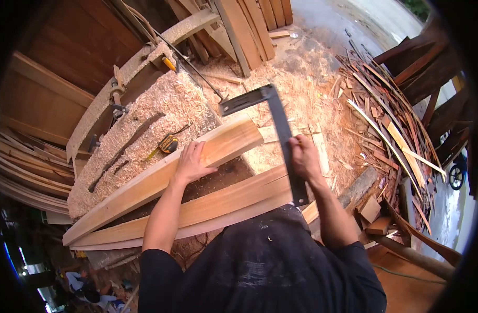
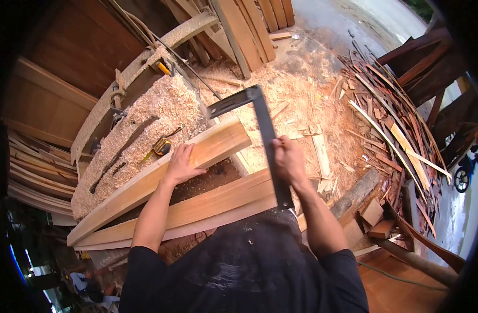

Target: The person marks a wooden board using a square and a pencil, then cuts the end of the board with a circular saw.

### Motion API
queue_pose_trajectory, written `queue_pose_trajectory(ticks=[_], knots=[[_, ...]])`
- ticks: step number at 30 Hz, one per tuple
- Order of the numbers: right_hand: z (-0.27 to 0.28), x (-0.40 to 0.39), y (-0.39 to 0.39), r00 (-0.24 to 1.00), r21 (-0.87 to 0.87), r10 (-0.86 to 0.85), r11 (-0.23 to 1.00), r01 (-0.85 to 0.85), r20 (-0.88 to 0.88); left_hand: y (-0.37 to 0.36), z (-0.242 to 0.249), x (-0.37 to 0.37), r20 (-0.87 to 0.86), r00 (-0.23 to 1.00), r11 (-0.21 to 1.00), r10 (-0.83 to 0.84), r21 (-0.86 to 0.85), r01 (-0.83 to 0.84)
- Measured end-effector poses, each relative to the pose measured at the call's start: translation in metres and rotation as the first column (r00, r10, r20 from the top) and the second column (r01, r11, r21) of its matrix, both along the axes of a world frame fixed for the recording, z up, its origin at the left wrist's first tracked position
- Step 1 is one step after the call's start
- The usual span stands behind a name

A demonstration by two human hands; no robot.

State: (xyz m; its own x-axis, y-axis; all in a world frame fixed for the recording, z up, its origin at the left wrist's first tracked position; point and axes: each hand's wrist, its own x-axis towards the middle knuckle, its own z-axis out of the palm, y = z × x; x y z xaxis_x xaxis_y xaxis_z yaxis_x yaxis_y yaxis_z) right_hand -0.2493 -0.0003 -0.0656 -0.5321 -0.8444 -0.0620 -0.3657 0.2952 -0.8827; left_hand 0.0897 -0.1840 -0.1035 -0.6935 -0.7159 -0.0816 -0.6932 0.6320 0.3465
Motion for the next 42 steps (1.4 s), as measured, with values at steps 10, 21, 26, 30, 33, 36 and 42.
queue_pose_trajectory(ticks=[10, 21, 26, 30, 33, 36, 42], knots=[[0.011, -0.037, 0.136, 0.956, -0.109, -0.264, 0.954, 0.278, 0.128, 0.163, 0.028, 0.024, -0.074, 0.997, 1.0, -0.011, -0.009, 0.01], [0.035, 0.038, 0.134, 0.981, -0.071, 0.043, 0.996, -0.057, -0.191, 0.147, 0.043, 0.006, -0.477, 0.879, 0.995, 0.011, 0.095, 0.039], [0.082, 0.06, 0.073, 0.787, -0.176, 0.473, 0.802, -0.57, -0.396, 0.069, 0.186, -0.011, -0.389, 0.909, 0.94, 0.15, 0.34, -0.01], [0.106, 0.025, 0.023, 0.454, -0.086, 0.35, 0.708, -0.701, -0.819, 0.059, 0.175, 0.025, -0.622, 0.753, 0.746, 0.215, 0.603, 0.285], [0.124, 0.021, -0.001, 0.705, -0.389, 0.038, 0.812, -0.435, -0.708, 0.102, 0.162, 0.008, -0.785, 0.581, 0.855, 0.216, 0.439, 0.276], [0.097, 0.049, 0.017, 0.907, -0.384, 0.393, 0.822, -0.421, -0.153, 0.133, 0.131, -0.024, -0.858, 0.427, 0.88, 0.286, 0.412, 0.237], [0.075, 0.084, 0.004, 0.673, -0.206, 0.695, 0.641, -0.739, -0.252, 0.144, 0.116, -0.102, -0.953, 0.046, 0.954, 0.3, 0.299, -0.041]])
